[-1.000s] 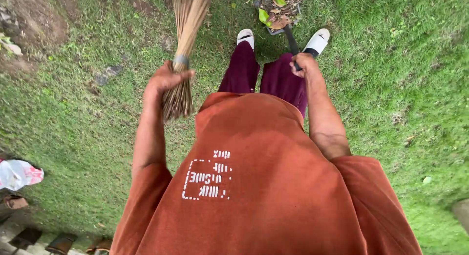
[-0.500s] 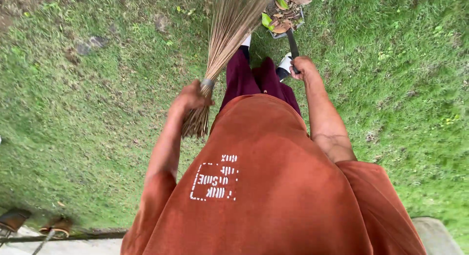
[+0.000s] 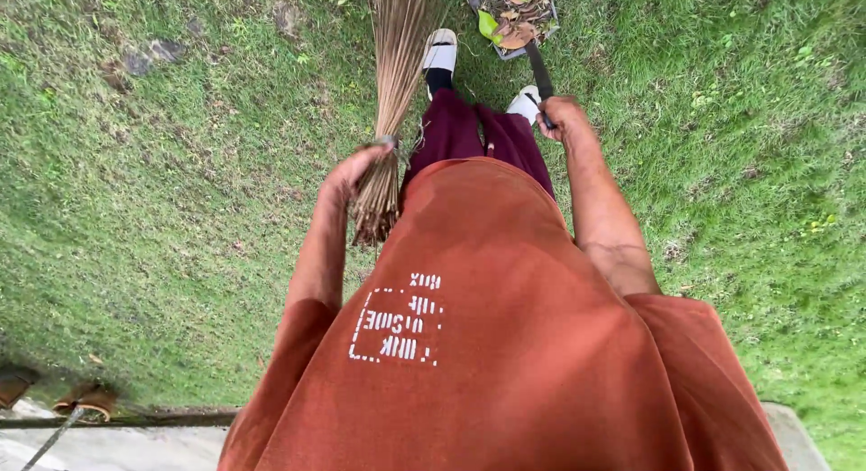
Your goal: Clearing garden debris and weeds using a broom and a small hoe.
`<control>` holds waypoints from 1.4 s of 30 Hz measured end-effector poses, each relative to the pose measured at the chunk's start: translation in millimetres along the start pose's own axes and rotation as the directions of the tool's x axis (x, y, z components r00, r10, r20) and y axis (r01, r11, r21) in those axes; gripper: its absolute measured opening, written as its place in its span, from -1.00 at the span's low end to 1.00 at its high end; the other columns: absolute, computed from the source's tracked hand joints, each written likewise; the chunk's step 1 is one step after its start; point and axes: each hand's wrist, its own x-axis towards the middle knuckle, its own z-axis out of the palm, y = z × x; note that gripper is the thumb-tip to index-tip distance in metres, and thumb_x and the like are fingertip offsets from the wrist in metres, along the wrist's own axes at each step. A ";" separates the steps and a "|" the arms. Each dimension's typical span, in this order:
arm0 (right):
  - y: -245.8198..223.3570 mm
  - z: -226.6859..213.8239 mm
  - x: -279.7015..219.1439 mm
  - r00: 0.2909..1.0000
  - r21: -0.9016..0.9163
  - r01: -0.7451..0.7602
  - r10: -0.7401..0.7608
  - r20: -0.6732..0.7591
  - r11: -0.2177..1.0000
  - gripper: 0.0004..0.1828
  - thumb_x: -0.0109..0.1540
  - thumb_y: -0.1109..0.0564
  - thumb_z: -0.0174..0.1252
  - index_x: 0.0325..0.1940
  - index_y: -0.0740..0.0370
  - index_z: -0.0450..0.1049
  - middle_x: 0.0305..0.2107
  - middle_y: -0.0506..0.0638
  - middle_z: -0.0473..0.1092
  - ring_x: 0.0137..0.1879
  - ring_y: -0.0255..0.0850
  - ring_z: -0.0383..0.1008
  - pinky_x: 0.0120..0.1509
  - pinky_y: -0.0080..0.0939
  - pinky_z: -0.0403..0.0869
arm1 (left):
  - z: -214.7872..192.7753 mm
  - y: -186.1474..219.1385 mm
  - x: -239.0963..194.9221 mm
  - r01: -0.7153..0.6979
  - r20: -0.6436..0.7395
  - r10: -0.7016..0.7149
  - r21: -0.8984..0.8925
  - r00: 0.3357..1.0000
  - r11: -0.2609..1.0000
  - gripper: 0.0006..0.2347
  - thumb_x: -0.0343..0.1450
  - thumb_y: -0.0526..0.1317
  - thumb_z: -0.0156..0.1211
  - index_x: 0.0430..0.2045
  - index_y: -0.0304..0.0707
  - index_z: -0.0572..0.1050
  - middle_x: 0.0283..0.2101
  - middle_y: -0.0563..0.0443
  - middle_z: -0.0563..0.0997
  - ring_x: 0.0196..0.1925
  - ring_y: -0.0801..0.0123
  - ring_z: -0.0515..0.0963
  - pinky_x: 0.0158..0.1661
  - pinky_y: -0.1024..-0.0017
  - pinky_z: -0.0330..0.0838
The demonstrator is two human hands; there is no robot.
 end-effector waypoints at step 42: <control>22.9 5.6 -24.5 0.999 -0.213 0.041 -0.043 -0.006 0.976 -0.89 0.36 0.23 0.01 -0.17 0.34 0.41 -0.68 -0.08 0.33 -0.70 -0.38 0.27 -0.73 -0.38 0.30 | 10.4 34.1 -27.6 -0.014 -0.288 0.116 0.334 0.951 0.943 -0.33 0.21 -0.26 0.39 0.21 -0.26 0.17 -0.06 -0.28 0.61 -0.17 0.08 0.68 -0.19 0.19 0.70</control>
